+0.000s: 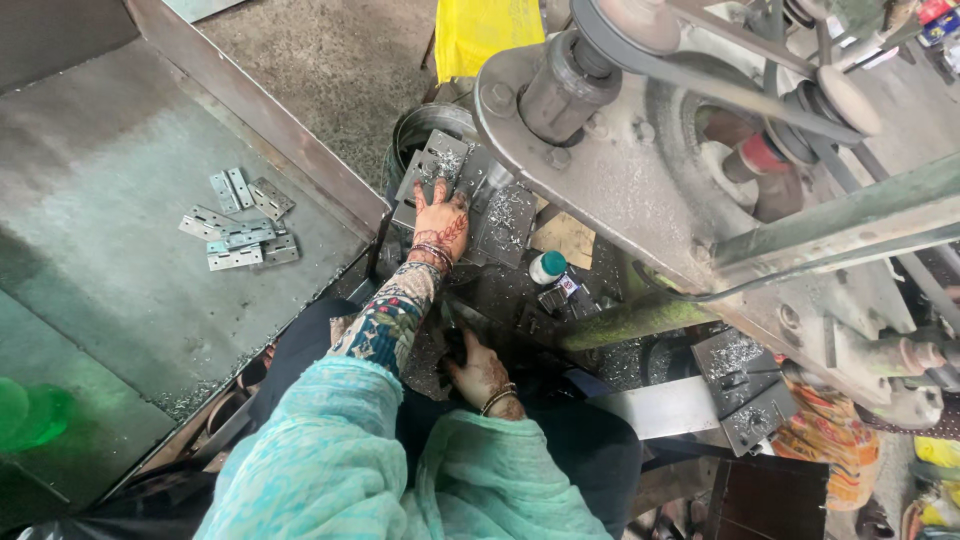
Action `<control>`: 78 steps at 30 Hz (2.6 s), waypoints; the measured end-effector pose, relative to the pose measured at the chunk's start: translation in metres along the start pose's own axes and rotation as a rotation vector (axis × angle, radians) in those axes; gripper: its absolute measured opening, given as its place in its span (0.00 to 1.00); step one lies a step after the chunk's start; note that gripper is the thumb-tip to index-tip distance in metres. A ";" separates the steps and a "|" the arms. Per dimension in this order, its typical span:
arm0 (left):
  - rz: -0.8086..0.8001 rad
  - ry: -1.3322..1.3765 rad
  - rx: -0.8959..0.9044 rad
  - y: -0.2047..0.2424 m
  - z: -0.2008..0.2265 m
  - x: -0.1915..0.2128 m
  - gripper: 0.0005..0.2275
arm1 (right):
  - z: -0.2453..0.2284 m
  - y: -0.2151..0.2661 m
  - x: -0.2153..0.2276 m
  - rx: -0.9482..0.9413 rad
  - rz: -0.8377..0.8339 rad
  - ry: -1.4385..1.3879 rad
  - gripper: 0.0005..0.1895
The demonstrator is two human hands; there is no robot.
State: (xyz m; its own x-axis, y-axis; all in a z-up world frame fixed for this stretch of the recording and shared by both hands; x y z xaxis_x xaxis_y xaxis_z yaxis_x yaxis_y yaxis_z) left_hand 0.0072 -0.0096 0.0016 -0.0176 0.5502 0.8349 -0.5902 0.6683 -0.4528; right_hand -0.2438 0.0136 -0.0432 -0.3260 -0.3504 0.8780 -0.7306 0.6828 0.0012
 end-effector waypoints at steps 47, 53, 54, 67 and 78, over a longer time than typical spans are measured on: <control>-0.249 -0.178 0.443 0.187 -0.277 -0.007 0.24 | -0.051 -0.010 0.043 0.012 -0.004 0.167 0.33; -0.149 -0.090 0.546 0.217 -0.266 -0.013 0.16 | -0.049 -0.008 0.044 -0.001 -0.015 0.158 0.34; -0.143 -0.088 0.550 0.217 -0.268 -0.016 0.14 | -0.049 -0.008 0.044 -0.010 -0.022 0.152 0.34; -0.169 -0.116 0.781 0.205 -0.289 -0.030 0.35 | -0.042 -0.005 0.043 0.006 0.012 0.100 0.32; 0.200 0.398 0.894 0.183 -0.273 0.018 0.27 | -0.048 0.004 0.053 -0.002 -0.036 0.096 0.35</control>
State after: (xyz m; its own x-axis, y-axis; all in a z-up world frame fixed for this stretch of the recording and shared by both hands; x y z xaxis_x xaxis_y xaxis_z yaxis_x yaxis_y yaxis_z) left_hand 0.1190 0.2591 -0.1518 -0.0081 0.8485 0.5292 -0.9993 0.0122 -0.0349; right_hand -0.2349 0.0285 0.0267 -0.2409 -0.3117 0.9191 -0.7398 0.6719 0.0340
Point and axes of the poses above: each hand's wrist, its own y-axis away from the middle knuckle, its own x-axis out of the back of the hand, z = x × y, the point moved 1 cm from there along -y, towards the middle knuckle, and after that the axes turned 15 degrees about z, right-handed, at the moved point
